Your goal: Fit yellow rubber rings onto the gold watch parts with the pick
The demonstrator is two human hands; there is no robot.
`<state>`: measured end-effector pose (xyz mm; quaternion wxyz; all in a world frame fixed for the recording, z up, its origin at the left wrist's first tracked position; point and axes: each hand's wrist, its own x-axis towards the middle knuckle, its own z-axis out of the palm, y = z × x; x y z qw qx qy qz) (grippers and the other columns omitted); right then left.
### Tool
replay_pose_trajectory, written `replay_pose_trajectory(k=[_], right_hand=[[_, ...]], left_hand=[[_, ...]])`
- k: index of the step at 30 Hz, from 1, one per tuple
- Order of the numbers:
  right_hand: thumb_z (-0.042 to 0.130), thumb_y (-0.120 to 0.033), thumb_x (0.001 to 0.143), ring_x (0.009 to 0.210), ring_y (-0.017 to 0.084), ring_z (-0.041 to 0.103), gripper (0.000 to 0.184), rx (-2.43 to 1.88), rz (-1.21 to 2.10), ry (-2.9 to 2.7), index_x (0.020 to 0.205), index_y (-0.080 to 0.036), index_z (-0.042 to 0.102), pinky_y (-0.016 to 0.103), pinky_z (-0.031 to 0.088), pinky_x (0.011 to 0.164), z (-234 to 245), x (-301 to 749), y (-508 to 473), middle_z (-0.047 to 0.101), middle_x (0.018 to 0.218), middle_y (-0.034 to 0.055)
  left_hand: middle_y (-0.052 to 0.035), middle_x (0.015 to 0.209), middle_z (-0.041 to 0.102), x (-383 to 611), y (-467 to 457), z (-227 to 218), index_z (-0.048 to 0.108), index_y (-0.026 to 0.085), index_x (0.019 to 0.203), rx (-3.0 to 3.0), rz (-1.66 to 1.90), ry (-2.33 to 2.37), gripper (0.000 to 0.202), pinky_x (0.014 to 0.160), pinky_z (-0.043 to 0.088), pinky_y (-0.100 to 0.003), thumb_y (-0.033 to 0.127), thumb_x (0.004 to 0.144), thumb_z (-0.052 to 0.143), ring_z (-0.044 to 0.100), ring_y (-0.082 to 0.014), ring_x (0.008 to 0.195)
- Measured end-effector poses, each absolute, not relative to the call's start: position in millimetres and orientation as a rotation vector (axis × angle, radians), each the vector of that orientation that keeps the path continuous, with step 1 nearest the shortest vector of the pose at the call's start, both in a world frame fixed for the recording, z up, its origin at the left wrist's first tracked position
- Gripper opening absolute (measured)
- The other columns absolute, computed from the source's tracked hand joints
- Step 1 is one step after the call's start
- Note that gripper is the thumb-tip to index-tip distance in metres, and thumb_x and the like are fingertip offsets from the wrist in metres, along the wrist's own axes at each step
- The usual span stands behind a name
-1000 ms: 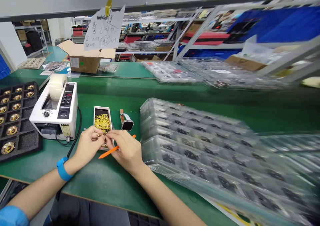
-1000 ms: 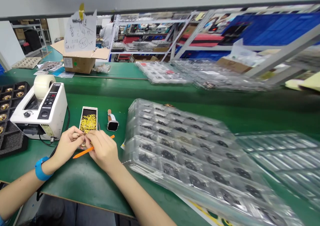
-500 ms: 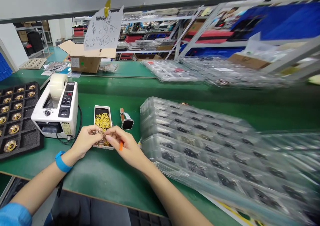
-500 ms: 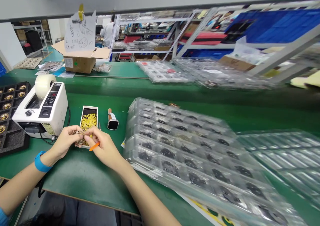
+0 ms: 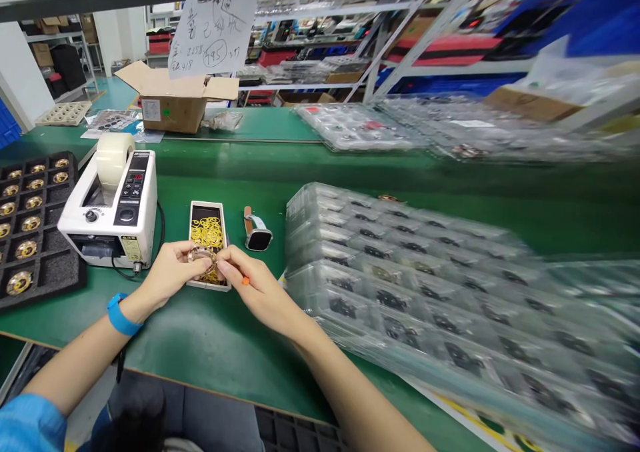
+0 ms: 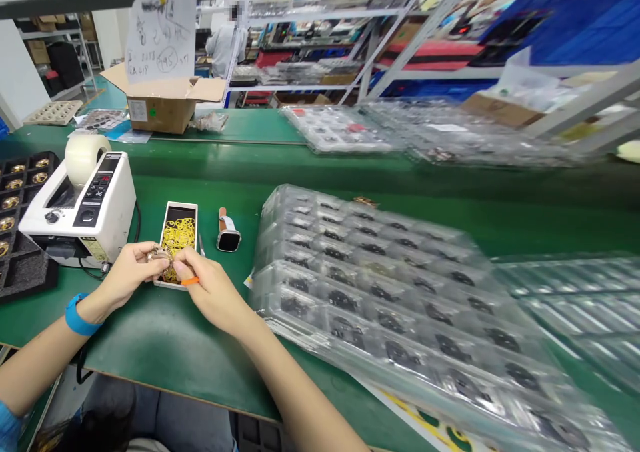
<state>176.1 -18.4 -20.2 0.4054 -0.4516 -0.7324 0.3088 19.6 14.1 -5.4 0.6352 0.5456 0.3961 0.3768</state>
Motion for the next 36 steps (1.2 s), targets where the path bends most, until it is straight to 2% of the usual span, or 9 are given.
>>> replay_pose_trajectory(k=[5, 9, 15, 19, 22, 24, 29, 32, 36], right_hand=[[0.029, -0.057, 0.093, 0.052, 0.011, 0.038, 0.048, -1.161, 0.823, -1.742, 0.063, -0.021, 0.037, 0.024, 0.033, 0.05, -24.0, 175.3, -15.7, 0.04, 0.057, -0.003], [0.037, -0.069, 0.085, 0.047, 0.01, 0.031, 0.057, -1.258, 0.968, -1.518, 0.055, -0.021, 0.036, 0.024, 0.027, 0.046, -26.0, 169.3, -14.7, 0.035, 0.049, -0.0041], [0.059, -0.068, 0.072, 0.042, 0.006, 0.019, 0.05, -1.074, 1.427, -1.212, 0.067, -0.019, 0.05, 0.022, 0.019, 0.04, -18.5, 164.1, -16.9, 0.036, 0.052, -0.0067], [0.065, -0.061, 0.07, 0.043, 0.008, 0.031, 0.043, -1.146, 1.171, -1.26, 0.067, -0.019, 0.056, 0.022, 0.026, 0.04, -14.9, 168.8, -19.9, 0.047, 0.055, -0.0023], [0.066, -0.054, 0.072, 0.048, 0.012, 0.042, 0.035, -1.249, 0.808, -1.351, 0.066, -0.02, 0.062, 0.024, 0.032, 0.042, -15.5, 171.3, -23.0, 0.053, 0.057, 0.0014], [0.063, -0.05, 0.075, 0.046, 0.012, 0.04, 0.031, -1.276, 0.696, -1.401, 0.065, -0.021, 0.063, 0.024, 0.031, 0.041, -16.4, 170.5, -25.8, 0.051, 0.053, 0.0005], [0.061, -0.051, 0.077, 0.041, 0.011, 0.033, 0.032, -1.254, 0.671, -1.451, 0.064, -0.021, 0.062, 0.025, 0.028, 0.039, -14.4, 167.8, -28.3, 0.045, 0.049, -0.0018], [0.061, -0.054, 0.076, 0.045, 0.013, 0.041, 0.035, -1.222, 0.73, -1.43, 0.066, -0.021, 0.061, 0.025, 0.034, 0.041, -11.9, 171.2, -23.9, 0.051, 0.055, 0.0002], [0.062, -0.061, 0.074, 0.061, 0.017, 0.052, 0.041, -1.116, 0.883, -1.408, 0.068, -0.02, 0.062, 0.026, 0.044, 0.053, -10.4, 177.0, -17.5, 0.058, 0.067, 0.0034]], left_hand=[[0.0044, 0.056, 0.046, 18.7, 14.9, -11.2, 0.061, 0.014, 0.068, 1.314, 0.892, 0.834, 0.026, 0.049, 0.032, -0.022, 0.038, 0.069, 0.07, 0.038, -0.0082, 0.051], [0.0014, 0.061, 0.044, 17.1, 14.0, -20.4, 0.06, 0.016, 0.061, 1.757, 1.086, 0.953, 0.023, 0.053, 0.036, -0.025, 0.028, 0.08, 0.06, 0.043, -0.0117, 0.058], [-0.0115, 0.09, 0.06, 14.3, 7.0, -27.4, 0.065, 0.015, 0.107, 2.5, 1.114, 0.976, 0.033, 0.074, 0.05, -0.036, 0.015, 0.092, 0.035, 0.058, -0.0215, 0.085], [-0.0144, 0.112, 0.06, 0.8, -16.0, -22.0, 0.058, 0.018, 0.12, 2.374, 1.156, 1.07, 0.034, 0.09, 0.049, -0.041, 0.017, 0.09, 0.044, 0.057, -0.0243, 0.104], [-0.0088, 0.083, 0.065, -26.3, -34.2, -22.2, 0.066, 0.015, 0.103, 1.715, 1.285, 1.299, 0.03, 0.061, 0.051, -0.028, 0.036, 0.084, 0.057, 0.061, -0.0171, 0.07], [-0.002, 0.061, 0.058, -49.5, -38.1, -22.4, 0.068, 0.012, 0.091, 1.237, 1.332, 1.355, 0.041, 0.041, 0.036, -0.022, 0.05, 0.081, 0.058, 0.05, -0.0098, 0.046], [0.01, 0.042, 0.033, -86.1, -22.2, 2.1, 0.064, 0.013, 0.075, 0.984, 1.518, 1.328, 0.038, 0.04, 0.02, -0.02, 0.05, 0.069, 0.069, 0.027, -0.0044, 0.037], [0.0052, 0.053, 0.045, -83.7, -15.9, 32.6, 0.06, 0.016, 0.067, 1.286, 1.605, 1.317, 0.022, 0.047, 0.029, -0.021, 0.036, 0.071, 0.069, 0.038, -0.0068, 0.048], [-0.0043, 0.101, 0.061, -73.8, -12.7, 63.1, 0.057, 0.017, 0.065, 2.085, 1.255, 1.423, 0.014, 0.053, 0.033, -0.025, 0.018, 0.078, 0.055, 0.043, -0.0062, 0.052]])
